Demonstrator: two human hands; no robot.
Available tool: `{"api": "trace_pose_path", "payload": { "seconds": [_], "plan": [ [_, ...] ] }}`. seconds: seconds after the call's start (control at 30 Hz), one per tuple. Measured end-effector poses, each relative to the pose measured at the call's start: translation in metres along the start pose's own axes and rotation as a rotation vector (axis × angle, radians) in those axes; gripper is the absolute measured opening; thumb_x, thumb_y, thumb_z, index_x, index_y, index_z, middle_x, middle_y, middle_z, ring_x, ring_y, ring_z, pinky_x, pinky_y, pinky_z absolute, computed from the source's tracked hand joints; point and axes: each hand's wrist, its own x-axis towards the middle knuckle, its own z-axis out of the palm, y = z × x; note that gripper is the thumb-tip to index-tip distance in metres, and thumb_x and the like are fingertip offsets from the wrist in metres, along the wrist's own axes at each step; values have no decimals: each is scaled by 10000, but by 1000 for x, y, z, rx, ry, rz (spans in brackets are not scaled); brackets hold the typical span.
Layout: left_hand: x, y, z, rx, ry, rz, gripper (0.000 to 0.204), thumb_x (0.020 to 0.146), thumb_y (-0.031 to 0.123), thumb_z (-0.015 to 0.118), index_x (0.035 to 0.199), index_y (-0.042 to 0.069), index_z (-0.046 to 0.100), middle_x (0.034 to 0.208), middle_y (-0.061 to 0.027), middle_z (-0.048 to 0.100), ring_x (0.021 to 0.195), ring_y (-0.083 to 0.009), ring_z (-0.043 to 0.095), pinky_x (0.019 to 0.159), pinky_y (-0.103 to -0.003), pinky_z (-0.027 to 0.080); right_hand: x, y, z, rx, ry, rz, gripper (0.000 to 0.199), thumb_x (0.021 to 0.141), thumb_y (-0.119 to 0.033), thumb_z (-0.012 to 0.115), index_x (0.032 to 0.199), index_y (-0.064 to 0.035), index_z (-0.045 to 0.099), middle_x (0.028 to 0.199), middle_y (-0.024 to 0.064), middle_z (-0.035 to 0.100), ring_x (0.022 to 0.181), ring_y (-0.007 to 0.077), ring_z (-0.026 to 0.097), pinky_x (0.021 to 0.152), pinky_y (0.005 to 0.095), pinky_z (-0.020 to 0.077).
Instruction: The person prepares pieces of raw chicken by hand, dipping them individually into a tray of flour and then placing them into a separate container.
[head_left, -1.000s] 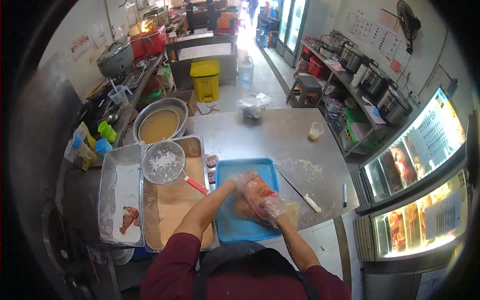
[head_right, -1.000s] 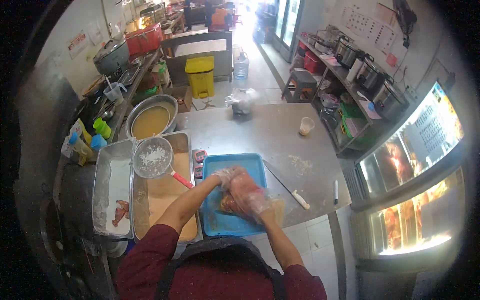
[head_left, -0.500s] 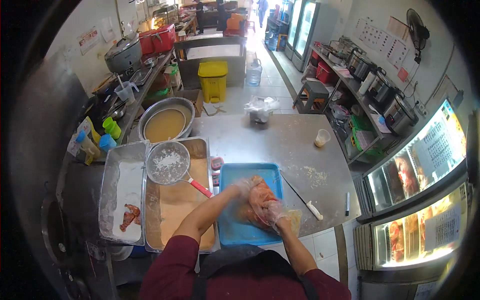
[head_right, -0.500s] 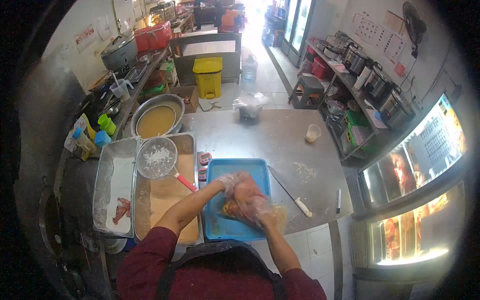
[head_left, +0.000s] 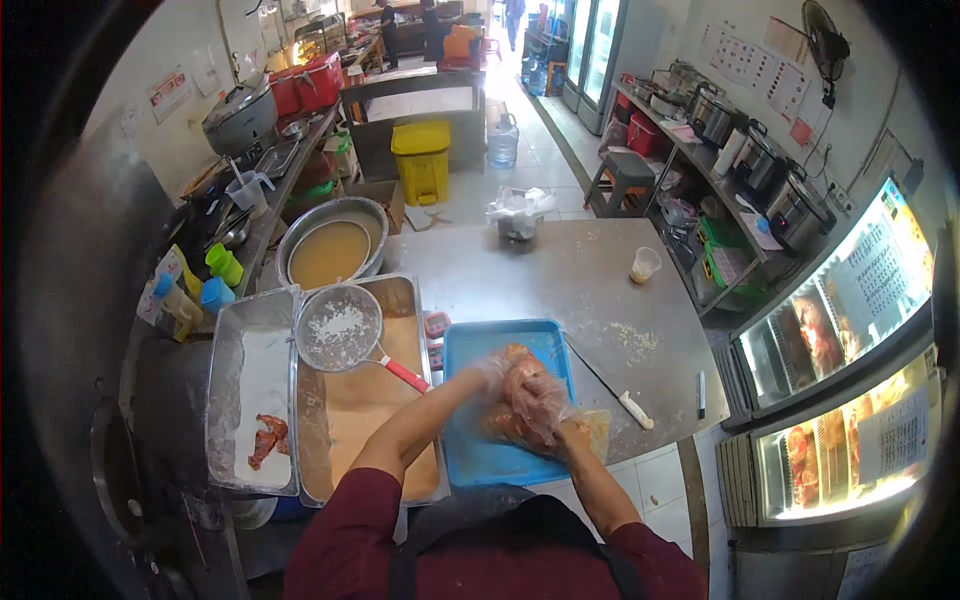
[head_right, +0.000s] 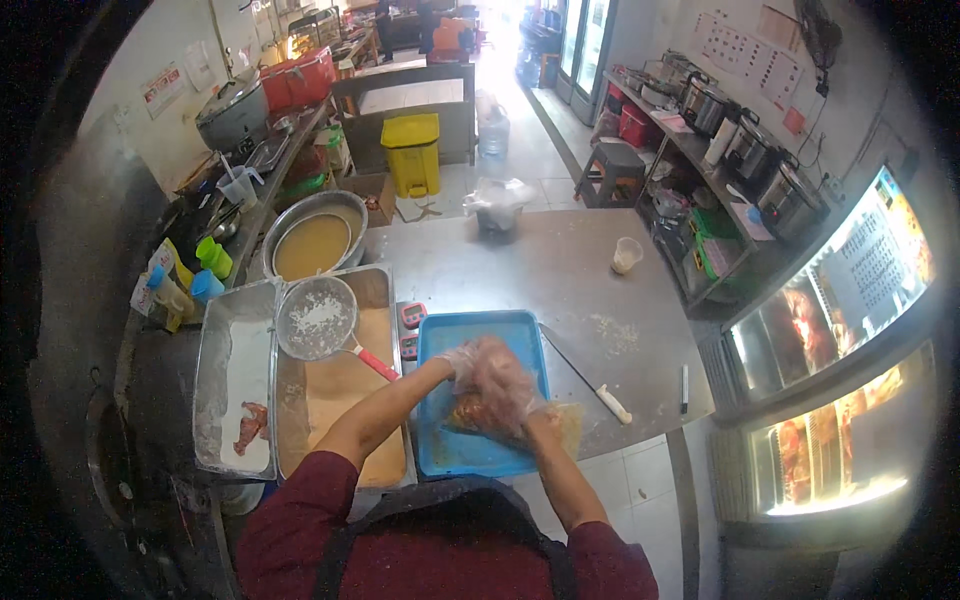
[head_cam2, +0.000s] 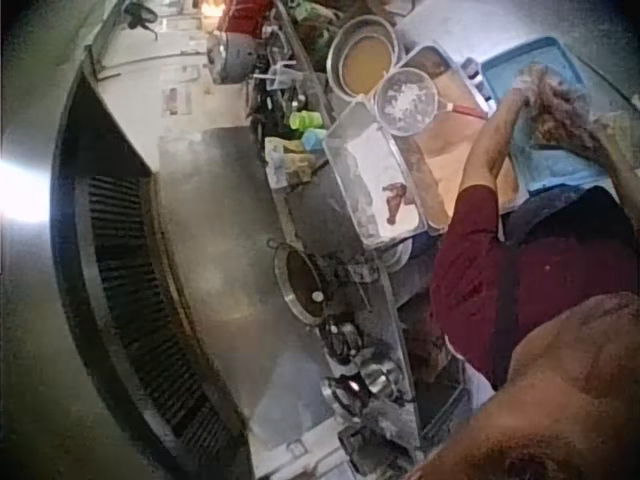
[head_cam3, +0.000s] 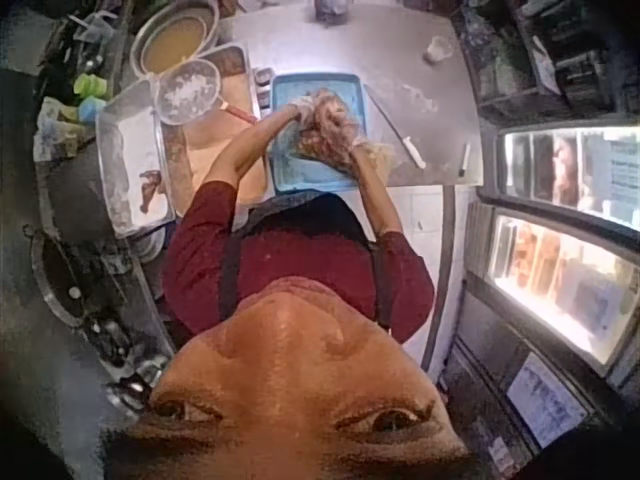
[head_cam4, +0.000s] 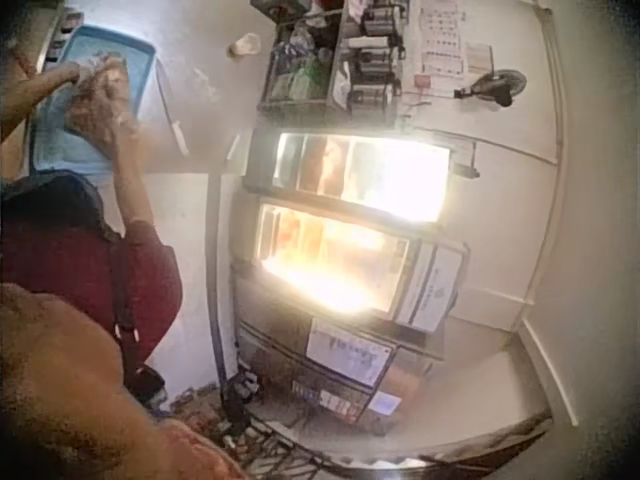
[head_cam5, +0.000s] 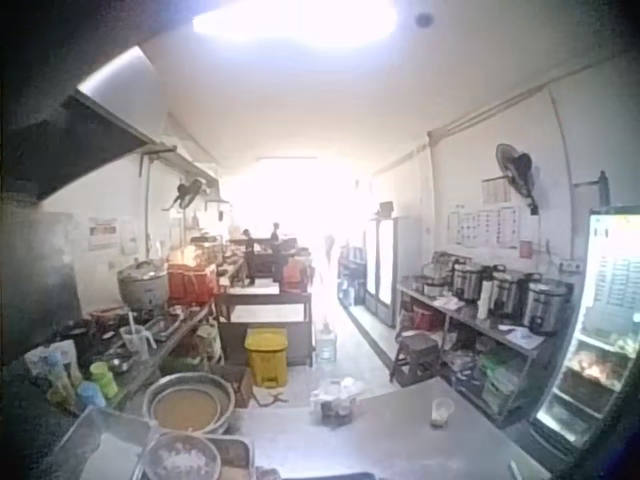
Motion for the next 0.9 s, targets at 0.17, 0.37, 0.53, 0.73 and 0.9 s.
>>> {"api": "trace_pose_path", "payload": {
  "seconds": [0.17,0.37,0.53,0.73,0.9],
  "plan": [
    [-2,-11,-13,-71,-18,162,1033,583,396,841,1450,194,318,1489,-180,350,1372,-327,363,1121,-389,328,-14,-124,-35,-666,-49,-460,240,877,-167,597,1094,-65,608,967,114,637,841,289,622,757,388,524],
    [-6,-5,2,-107,118,132,926,640,327,821,1431,180,363,1448,-158,397,1331,-338,411,1101,-365,357,1,-60,-11,-351,-144,-154,249,850,-168,592,1046,-15,608,994,165,639,878,321,606,794,376,505],
    [-20,-2,-6,18,154,290,879,660,319,809,1423,211,387,1440,-147,400,1301,-350,439,1084,-362,381,59,-84,1,25,-95,-368,265,828,-168,588,1006,27,609,1018,208,641,909,347,592,824,366,489],
    [-9,-8,-9,-84,-13,352,849,697,407,785,1415,168,401,1426,-166,409,1300,-346,438,1077,-387,379,31,-69,3,-309,-177,-177,248,829,-176,609,1019,-18,627,1016,177,649,916,309,601,818,362,490],
    [9,-32,25,37,196,275,953,645,512,794,1396,104,375,1398,-176,436,1319,-338,418,1082,-388,365,2,-59,-6,-431,-152,-95,237,830,-183,627,1030,-55,641,1014,151,655,922,277,609,813,358,491]
  ]
}}
